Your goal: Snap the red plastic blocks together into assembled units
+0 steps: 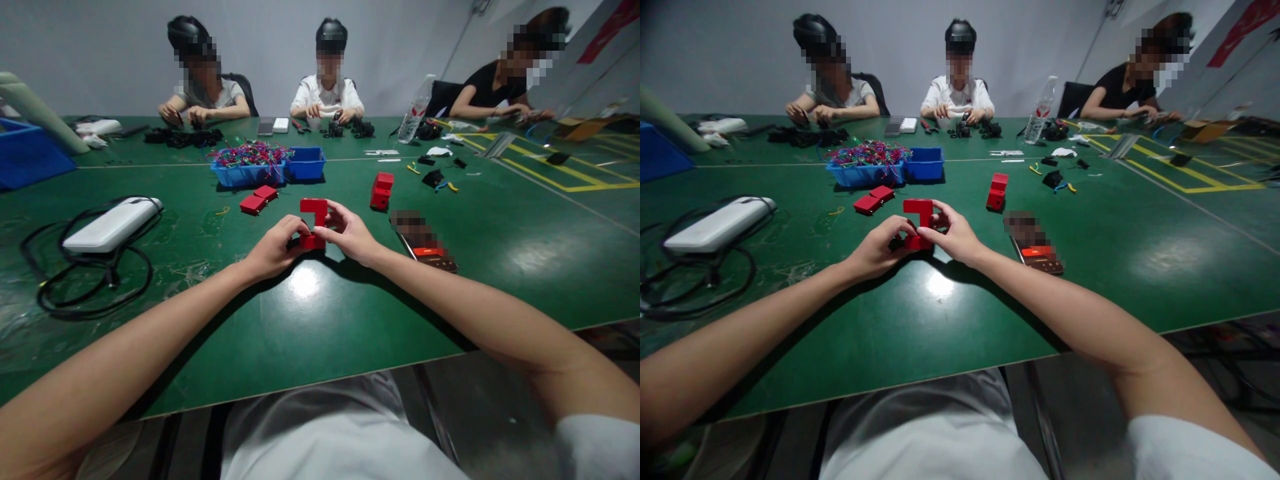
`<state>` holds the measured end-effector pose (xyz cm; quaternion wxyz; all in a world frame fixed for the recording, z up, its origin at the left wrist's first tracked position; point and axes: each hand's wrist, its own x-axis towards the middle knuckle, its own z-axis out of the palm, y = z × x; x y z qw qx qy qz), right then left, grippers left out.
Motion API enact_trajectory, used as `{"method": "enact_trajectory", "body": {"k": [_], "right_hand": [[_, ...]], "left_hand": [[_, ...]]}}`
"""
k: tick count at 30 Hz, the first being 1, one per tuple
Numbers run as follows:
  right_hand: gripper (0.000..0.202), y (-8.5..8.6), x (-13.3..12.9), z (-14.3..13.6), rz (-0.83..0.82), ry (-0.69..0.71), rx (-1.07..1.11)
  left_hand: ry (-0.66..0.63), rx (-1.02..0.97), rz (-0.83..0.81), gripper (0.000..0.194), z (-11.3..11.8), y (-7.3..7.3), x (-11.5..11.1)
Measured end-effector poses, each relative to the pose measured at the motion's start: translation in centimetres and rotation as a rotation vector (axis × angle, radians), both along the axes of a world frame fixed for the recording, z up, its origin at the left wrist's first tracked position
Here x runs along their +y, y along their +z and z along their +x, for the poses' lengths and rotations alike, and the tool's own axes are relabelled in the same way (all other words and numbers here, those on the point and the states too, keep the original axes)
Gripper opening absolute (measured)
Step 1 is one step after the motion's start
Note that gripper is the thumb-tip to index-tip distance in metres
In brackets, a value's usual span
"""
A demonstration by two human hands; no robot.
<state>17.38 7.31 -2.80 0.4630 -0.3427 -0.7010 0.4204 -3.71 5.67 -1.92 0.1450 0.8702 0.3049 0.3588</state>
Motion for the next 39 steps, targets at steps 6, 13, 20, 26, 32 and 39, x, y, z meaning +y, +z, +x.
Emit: {"method": "enact_trajectory", "body": {"k": [6, 13, 20, 26, 32, 39], "right_hand": [[0.052, 0.9, -1.3, -0.5, 0.167, -0.107, -0.115], [0.033, 1.5, -2.6, -0.8, 0.397, -0.223, -0.191], [0.032, 1.9, -3.4, -0.6, 0.601, -0.107, -0.29], [0.039, 2.1, -3.7, -0.4, 0.689, -0.073, -0.378], [0.038, 1.5, -3.2, -0.4, 0.711, -0.152, -0.374], [0.033, 1.2, -2.3, -0.3, 0.622, -0.224, -0.287]], "left_hand": [[0.072, 0.1, 0.017, 0.023, -0.1, 0.0, -0.2], [-0.016, 0.108, -0.005, 0.043, 0.1, 0.0, -0.2], [-0.024, 0.093, -0.077, 0.031, -0.1, -0.1, 0.0], [-0.013, -0.001, -0.189, 0.043, 0.0, 0.0, -0.2], [0.09, 0.032, -0.072, 0.051, -0.1, -0.1, 0.0], [0.229, 0.035, -0.027, 0.042, -0.1, 0.1, 0.0]]}}
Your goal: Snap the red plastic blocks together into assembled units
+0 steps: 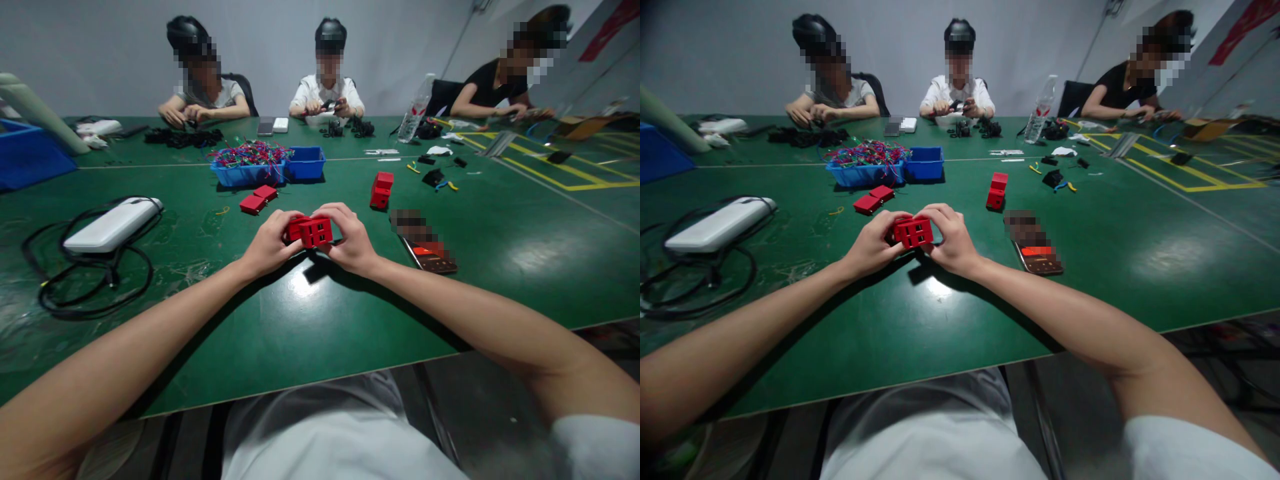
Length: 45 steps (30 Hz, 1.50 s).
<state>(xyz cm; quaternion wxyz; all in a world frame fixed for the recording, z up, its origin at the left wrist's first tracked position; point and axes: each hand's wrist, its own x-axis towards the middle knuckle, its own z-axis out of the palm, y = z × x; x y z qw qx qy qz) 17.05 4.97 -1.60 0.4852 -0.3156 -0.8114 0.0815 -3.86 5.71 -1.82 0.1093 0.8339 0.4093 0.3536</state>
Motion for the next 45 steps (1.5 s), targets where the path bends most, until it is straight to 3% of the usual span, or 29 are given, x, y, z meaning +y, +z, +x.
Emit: {"method": "enact_trajectory", "body": {"k": [4, 10, 16, 21, 29, 37, 45], "right_hand": [[0.031, -0.3, 0.4, 0.0, -0.103, 0.027, 0.083], [0.036, -0.9, 1.0, 0.0, -0.314, 0.151, 0.224], [0.059, -1.0, 1.6, 0.0, -0.478, 0.188, 0.357], [0.068, -1.2, 2.2, -0.1, -0.641, 0.218, 0.557], [0.065, -0.8, 1.9, -0.5, -0.857, 0.225, 0.673], [0.06, -0.9, 2.2, -0.4, -0.952, 0.221, 0.673], [0.051, -0.9, 2.3, -0.1, -0.93, 0.237, 0.568]], "left_hand": [[0.059, -0.061, -0.002, 0.038, 0.1, 0.2, -0.2], [0.047, -0.043, 0.018, 0.044, 0.0, 0.1, -0.2], [0.042, -0.054, 0.046, 0.052, -0.2, 0.0, -0.2], [-0.042, -0.033, 0.052, 0.05, -0.1, 0.0, -0.5], [-0.118, -0.051, -0.187, 0.047, 0.1, 0.8, -0.8], [-0.209, -0.031, -0.278, 0.047, 0.2, 1.2, -0.8], [-0.24, -0.098, -0.425, 0.045, 0.2, 0.9, 0.0]]}}
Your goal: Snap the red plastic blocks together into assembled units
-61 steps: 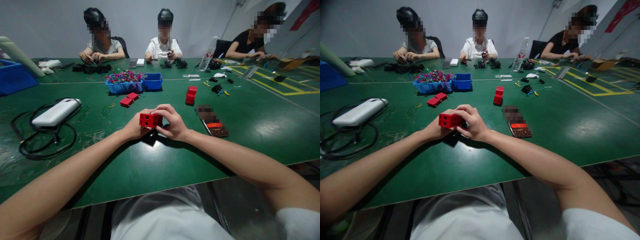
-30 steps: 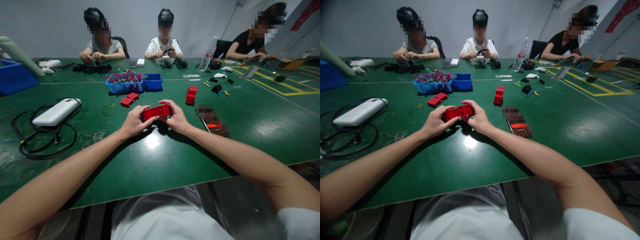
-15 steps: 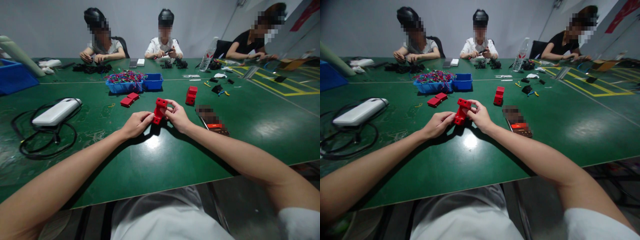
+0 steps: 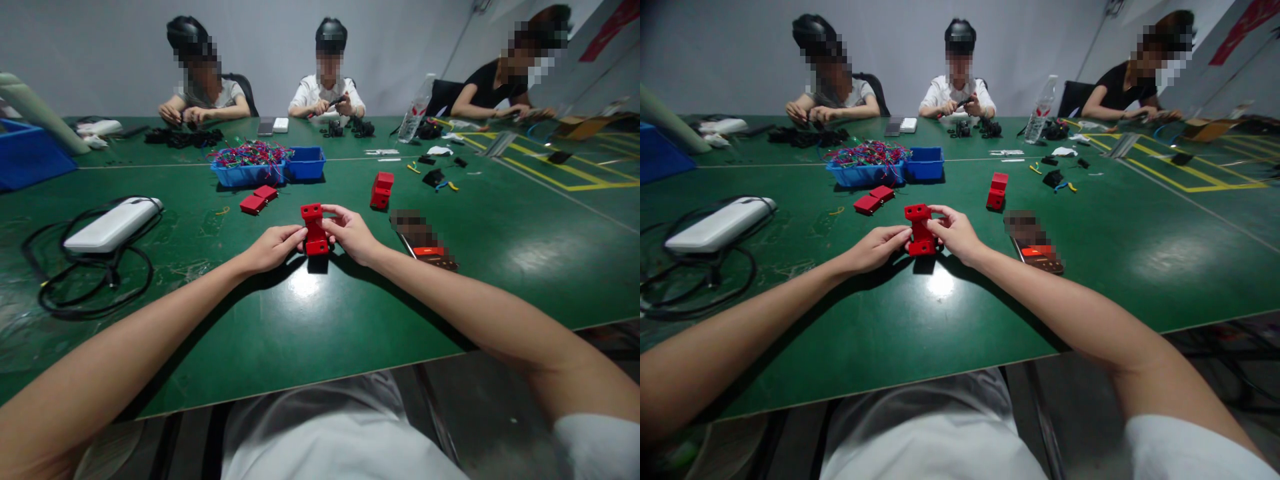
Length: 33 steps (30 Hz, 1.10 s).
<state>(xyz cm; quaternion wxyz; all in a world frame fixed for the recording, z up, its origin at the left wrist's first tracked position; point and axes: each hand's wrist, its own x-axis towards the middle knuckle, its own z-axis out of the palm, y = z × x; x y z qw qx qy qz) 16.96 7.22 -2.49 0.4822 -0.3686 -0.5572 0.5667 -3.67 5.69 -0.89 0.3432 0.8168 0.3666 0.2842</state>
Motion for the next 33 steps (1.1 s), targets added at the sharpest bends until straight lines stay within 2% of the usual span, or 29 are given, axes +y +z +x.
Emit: {"method": "enact_trajectory", "body": {"k": [14, 33], "right_hand": [[0.049, -0.43, 0.37, 0.45, 0.1, 0.116, -0.064], [0.037, 0.2, -0.46, -0.24, 0.069, 0.037, -0.103]], "left_hand": [[0.051, -0.092, -0.073, 0.045, 0.17, -0.03, 0.17], [0.042, -0.127, -0.116, 0.049, 0.19, 0.23, 0.23]]}}
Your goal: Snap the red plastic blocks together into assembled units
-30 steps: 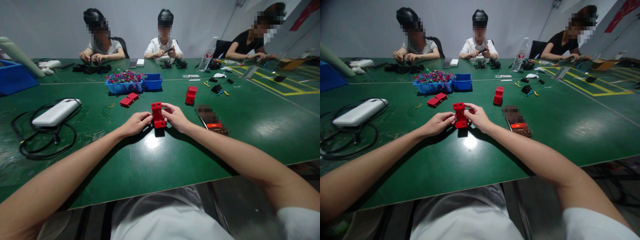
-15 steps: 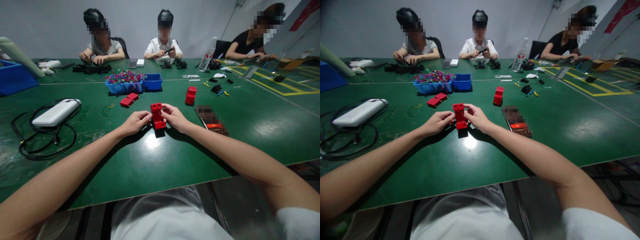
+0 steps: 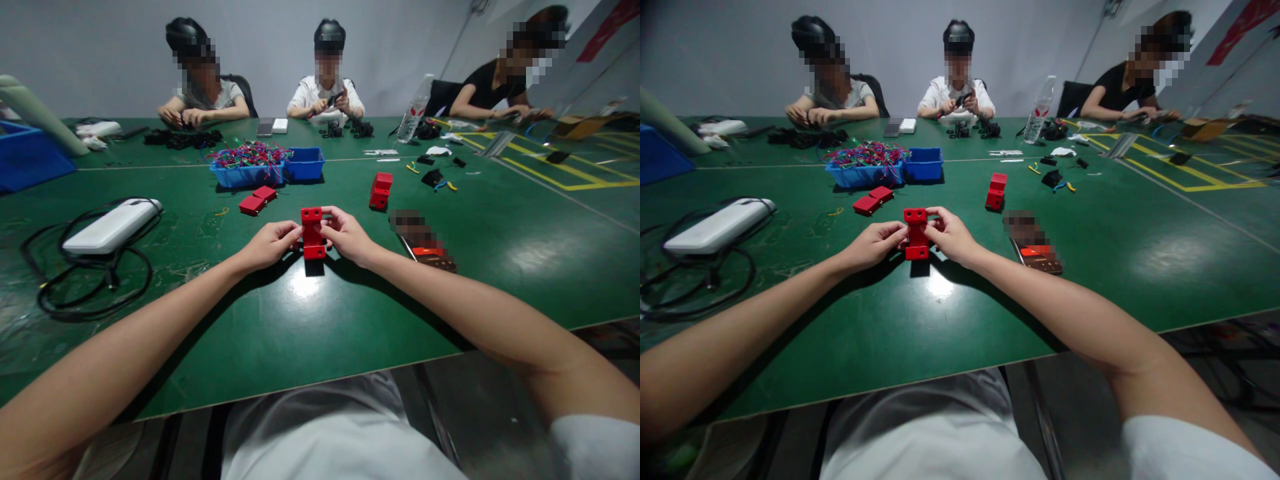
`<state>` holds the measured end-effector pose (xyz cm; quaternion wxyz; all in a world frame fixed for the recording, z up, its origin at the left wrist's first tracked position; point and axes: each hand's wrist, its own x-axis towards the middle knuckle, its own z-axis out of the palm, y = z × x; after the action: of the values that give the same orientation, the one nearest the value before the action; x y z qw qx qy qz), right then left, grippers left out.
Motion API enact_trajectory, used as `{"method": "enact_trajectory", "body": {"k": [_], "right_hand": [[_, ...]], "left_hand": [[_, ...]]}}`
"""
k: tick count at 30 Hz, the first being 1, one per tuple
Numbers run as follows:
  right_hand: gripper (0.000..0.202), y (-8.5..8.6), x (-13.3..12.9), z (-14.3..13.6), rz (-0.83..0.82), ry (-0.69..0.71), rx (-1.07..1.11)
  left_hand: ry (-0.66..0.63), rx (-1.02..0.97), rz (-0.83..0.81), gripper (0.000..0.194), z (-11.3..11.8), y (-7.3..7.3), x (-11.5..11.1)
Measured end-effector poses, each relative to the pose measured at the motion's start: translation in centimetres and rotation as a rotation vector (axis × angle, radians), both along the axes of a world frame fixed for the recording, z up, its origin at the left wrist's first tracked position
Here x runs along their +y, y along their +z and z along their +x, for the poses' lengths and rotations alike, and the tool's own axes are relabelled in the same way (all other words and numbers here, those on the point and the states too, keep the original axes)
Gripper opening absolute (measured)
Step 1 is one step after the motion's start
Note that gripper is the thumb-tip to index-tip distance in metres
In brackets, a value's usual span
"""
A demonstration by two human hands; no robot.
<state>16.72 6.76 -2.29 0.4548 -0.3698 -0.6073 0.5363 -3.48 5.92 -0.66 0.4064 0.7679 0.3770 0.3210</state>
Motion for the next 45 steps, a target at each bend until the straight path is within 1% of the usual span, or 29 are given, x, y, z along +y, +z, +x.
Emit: {"method": "enact_trajectory", "body": {"k": [5, 12, 21, 30, 37, 45], "right_hand": [[0.035, -0.08, 0.08, 0.02, -0.005, -0.013, 0.003], [0.049, -0.32, 0.09, 0.27, 0.016, 0.032, 0.028], [0.049, -0.58, 0.19, 0.46, 0.048, 0.056, 0.025], [0.044, -0.51, 0.08, 0.46, 0.079, 0.067, 0.016], [0.043, -0.63, 0.16, 0.53, 0.077, 0.061, 0.001], [0.04, -0.62, 0.09, 0.52, 0.078, 0.053, 0.009]], "left_hand": [[0.0, 0.016, 0.012, 0.049, 0.03, 0.16, -0.08], [0.003, 0.008, 0.001, 0.052, -0.03, -0.01, 0.01], [0.011, 0.023, 0.033, 0.05, -0.26, -0.24, 0.17], [-0.007, -0.026, -0.023, 0.049, -0.32, -0.65, 0.45], [0.002, -0.026, -0.047, 0.049, -0.34, -0.5, 0.42], [-0.021, -0.063, -0.077, 0.047, -0.34, -0.77, 0.65]]}}
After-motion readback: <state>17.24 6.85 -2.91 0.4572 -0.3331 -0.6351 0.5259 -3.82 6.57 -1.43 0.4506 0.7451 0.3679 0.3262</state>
